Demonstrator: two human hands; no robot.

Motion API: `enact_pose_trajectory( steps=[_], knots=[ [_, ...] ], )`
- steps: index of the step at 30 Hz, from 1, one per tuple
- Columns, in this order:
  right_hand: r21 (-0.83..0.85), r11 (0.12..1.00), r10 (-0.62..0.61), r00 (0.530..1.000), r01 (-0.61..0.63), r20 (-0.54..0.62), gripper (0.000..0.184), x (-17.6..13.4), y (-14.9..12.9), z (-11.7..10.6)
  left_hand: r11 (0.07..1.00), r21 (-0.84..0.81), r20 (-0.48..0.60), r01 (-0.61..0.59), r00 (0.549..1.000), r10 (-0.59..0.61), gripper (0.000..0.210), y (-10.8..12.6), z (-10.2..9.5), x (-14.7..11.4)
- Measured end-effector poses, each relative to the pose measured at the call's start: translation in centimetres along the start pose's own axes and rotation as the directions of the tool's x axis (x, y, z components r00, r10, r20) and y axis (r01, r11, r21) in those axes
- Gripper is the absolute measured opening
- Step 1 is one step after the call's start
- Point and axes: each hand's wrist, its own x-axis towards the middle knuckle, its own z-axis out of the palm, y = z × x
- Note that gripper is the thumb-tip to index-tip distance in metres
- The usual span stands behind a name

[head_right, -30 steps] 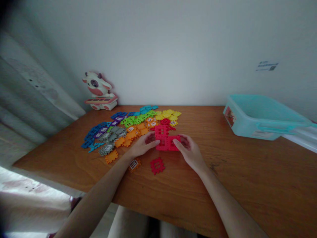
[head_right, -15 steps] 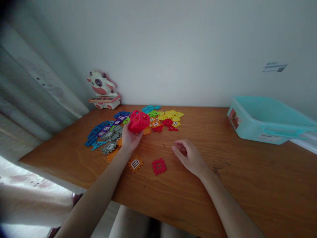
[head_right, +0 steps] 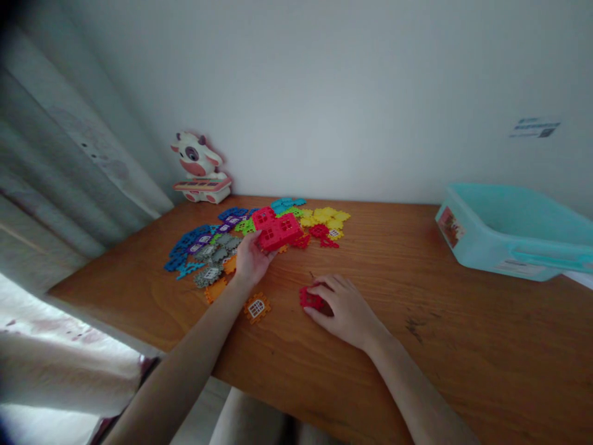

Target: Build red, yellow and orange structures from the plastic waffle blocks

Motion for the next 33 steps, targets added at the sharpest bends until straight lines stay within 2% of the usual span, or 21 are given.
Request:
enact_pose_trajectory(
  steps=[3, 8, 12, 14, 16, 18, 21, 23, 26, 28, 31, 33],
  knots=[
    [-0.061, 0.993, 0.097, 0.992, -0.102, -0.086, 0.028, -0.3, 1.7, -0.5, 0.998, 0.018, 0.069, 0.063, 0.996, -0.064, 0.030, -0.2, 0.1, -0.2],
    [-0.069, 0.978, 0.189, 0.974, -0.198, -0.127, 0.029, -0.6, 2.9, -1.6, 0.991, 0.060, 0.082, 0.118, 0.989, -0.122, 0.027, -1.0, 0.3, -0.4],
    [0.011, 0.971, 0.236, 0.955, -0.238, -0.178, 0.027, -0.3, 2.4, -1.4, 0.982, 0.110, 0.162, 0.155, 0.972, -0.171, 0.029, -1.4, 0.5, -1.1],
    [0.137, 0.955, 0.289, 0.929, -0.264, -0.229, 0.027, -0.1, 2.1, -1.0, 0.963, 0.190, 0.211, 0.190, 0.950, -0.229, 0.033, -1.5, 0.7, -1.6],
    [0.345, 0.891, 0.391, 0.884, -0.294, -0.255, 0.032, 0.0, 1.7, -0.7, 0.943, 0.269, 0.271, 0.197, 0.924, -0.271, 0.039, -1.7, 0.9, -2.1],
    [0.569, 0.774, 0.481, 0.842, -0.278, -0.243, 0.038, 0.2, 1.2, -0.6, 0.924, 0.333, 0.332, 0.186, 0.894, -0.300, 0.045, -1.9, 1.1, -2.7],
    [0.774, 0.612, 0.506, 0.832, -0.162, -0.226, 0.048, 0.5, 0.2, -0.8, 0.885, 0.439, 0.352, 0.154, 0.877, -0.327, 0.051, -2.3, 1.3, -3.5],
    [0.824, 0.551, 0.508, 0.836, -0.132, -0.205, 0.053, 0.7, -0.6, -1.0, 0.838, 0.537, 0.356, 0.095, 0.876, -0.326, 0.053, -2.6, 1.3, -3.9],
    [0.840, 0.509, 0.541, 0.830, -0.190, -0.140, 0.061, 0.8, -1.7, -1.1, 0.774, 0.633, 0.410, 0.002, 0.848, -0.337, 0.054, -2.9, 1.2, -4.4],
    [0.839, 0.491, 0.573, 0.812, -0.234, -0.109, 0.066, 0.9, -2.0, -1.1, 0.770, 0.638, 0.439, -0.026, 0.833, -0.336, 0.054, -3.0, 1.2, -4.5],
    [0.843, 0.478, 0.607, 0.787, -0.248, -0.112, 0.060, 1.0, -2.3, -1.2, 0.774, 0.632, 0.455, -0.048, 0.831, -0.320, 0.054, -2.9, 1.4, -4.7],
    [0.845, 0.481, 0.600, 0.791, -0.234, -0.122, 0.054, 1.1, -2.4, -1.5, 0.767, 0.639, 0.457, -0.052, 0.828, -0.325, 0.056, -2.5, 1.6, -4.6]
  ],
)
